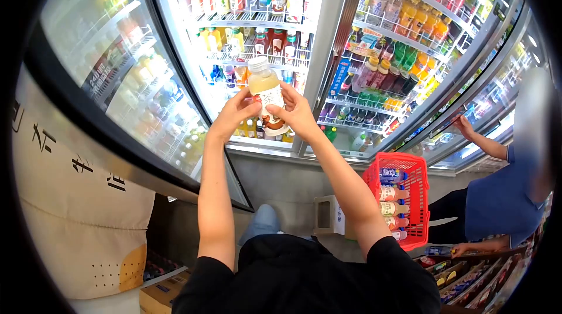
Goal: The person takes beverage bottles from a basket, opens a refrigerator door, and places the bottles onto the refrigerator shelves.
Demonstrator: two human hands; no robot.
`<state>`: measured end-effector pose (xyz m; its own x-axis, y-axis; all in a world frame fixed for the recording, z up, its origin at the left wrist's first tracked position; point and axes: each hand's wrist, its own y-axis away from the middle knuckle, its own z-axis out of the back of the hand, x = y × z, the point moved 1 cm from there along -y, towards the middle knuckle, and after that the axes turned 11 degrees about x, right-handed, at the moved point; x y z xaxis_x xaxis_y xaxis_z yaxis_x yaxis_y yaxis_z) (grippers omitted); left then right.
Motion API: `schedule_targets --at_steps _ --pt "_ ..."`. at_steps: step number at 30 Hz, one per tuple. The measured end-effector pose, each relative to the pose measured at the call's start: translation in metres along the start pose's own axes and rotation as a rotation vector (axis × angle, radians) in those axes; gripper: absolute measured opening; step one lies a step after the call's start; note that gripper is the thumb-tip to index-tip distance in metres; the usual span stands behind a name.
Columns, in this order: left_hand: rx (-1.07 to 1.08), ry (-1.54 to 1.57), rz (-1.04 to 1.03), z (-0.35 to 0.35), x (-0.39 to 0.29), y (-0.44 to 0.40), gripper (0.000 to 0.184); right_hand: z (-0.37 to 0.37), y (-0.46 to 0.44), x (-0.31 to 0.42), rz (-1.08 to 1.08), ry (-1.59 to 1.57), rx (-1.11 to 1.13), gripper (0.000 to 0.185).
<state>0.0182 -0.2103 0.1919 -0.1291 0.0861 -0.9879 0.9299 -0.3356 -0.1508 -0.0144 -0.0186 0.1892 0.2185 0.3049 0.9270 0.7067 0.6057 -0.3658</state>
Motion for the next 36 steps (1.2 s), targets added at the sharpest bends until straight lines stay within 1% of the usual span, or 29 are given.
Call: schedule_targets --at_steps 2,3,7,12,14,16,18,21,24,28,30,32,36 --pt "0.025 -0.013 0.001 0.005 -0.008 0.001 0.068 -0.002 -0.004 -0.011 0.029 -0.026 0.012 0.077" --pt "0.047 -0.020 0.020 0.008 -0.013 -0.007 0.068 0.000 -0.008 -0.014 0.018 -0.053 -0.026 0.077" --pt "0.133 -0.095 0.029 0.035 -0.012 -0.062 0.067 0.029 -0.046 -0.021 0.034 -0.014 -0.108 0.079" --pt "0.140 -0.123 0.019 0.074 -0.014 -0.129 0.070 0.057 -0.105 -0.021 0.026 0.036 -0.172 0.082" --pt "0.165 -0.100 -0.010 0.092 -0.018 -0.150 0.068 0.067 -0.126 -0.021 0.003 0.020 -0.170 0.083" --pt "0.189 -0.091 -0.028 0.107 -0.021 -0.168 0.068 0.077 -0.145 -0.023 0.015 0.033 -0.107 0.083" --pt "0.139 -0.083 -0.048 0.118 -0.020 -0.179 0.069 0.087 -0.160 -0.028 -0.003 0.049 -0.097 0.082" --pt "0.145 -0.058 -0.037 0.130 -0.016 -0.185 0.068 0.100 -0.180 -0.033 -0.060 0.222 -0.051 0.077" --pt "0.154 -0.036 -0.040 0.150 -0.011 -0.192 0.067 0.105 -0.197 -0.039 -0.056 0.287 0.003 0.077" --pt "0.146 -0.057 -0.035 0.177 -0.006 -0.207 0.068 0.107 -0.223 -0.058 -0.023 0.261 0.019 0.075" --pt "0.153 -0.015 -0.036 0.189 -0.004 -0.216 0.066 0.109 -0.238 -0.063 -0.024 0.294 0.033 0.073" --pt "0.100 -0.028 -0.075 0.201 -0.004 -0.224 0.064 0.108 -0.253 -0.063 -0.056 0.251 0.035 0.071" --pt "0.060 0.045 -0.162 0.216 0.000 -0.247 0.062 0.109 -0.281 -0.069 0.016 0.324 -0.051 0.066"
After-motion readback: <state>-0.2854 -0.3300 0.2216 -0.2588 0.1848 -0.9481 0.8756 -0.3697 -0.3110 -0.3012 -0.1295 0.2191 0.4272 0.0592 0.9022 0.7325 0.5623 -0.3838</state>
